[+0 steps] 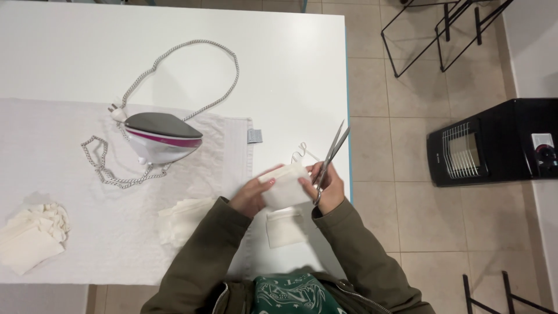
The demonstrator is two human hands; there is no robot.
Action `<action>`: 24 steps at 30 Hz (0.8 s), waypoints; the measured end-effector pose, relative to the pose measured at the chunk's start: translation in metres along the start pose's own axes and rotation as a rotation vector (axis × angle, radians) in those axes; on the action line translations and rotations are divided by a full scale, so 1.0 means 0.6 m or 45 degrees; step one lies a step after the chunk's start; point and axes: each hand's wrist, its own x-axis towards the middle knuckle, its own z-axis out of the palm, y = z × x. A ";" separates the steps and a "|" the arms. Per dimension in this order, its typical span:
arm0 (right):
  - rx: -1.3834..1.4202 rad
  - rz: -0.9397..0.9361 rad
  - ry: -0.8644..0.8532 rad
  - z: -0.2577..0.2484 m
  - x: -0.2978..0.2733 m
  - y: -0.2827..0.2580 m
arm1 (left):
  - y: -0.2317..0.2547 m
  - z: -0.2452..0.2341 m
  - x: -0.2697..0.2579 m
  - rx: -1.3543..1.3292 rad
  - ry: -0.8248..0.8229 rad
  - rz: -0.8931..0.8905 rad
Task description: Trimming the edges of small square fabric pieces with scissors.
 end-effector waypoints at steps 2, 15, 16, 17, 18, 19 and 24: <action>-0.189 -0.149 0.021 0.016 -0.004 -0.061 | -0.060 -0.060 0.014 0.112 0.230 0.174; -0.943 -0.839 -0.181 0.135 -0.101 -0.093 | -0.244 -0.194 0.080 -0.737 -0.041 0.298; -0.944 -0.836 -0.176 0.110 -0.114 -0.090 | -0.170 -0.122 0.065 -0.737 -0.042 0.292; -0.800 -0.610 -0.331 0.086 -0.124 -0.087 | -0.098 -0.045 0.031 -0.601 0.062 0.258; -0.653 -0.383 -0.481 0.063 -0.134 -0.085 | -0.038 0.032 -0.030 -0.464 0.165 0.224; -0.654 -0.385 -0.486 0.034 -0.138 -0.075 | -0.033 0.024 -0.035 -0.466 0.166 0.230; -0.499 0.086 -0.609 -0.104 -0.162 0.036 | 0.013 0.027 -0.090 -0.095 0.024 0.279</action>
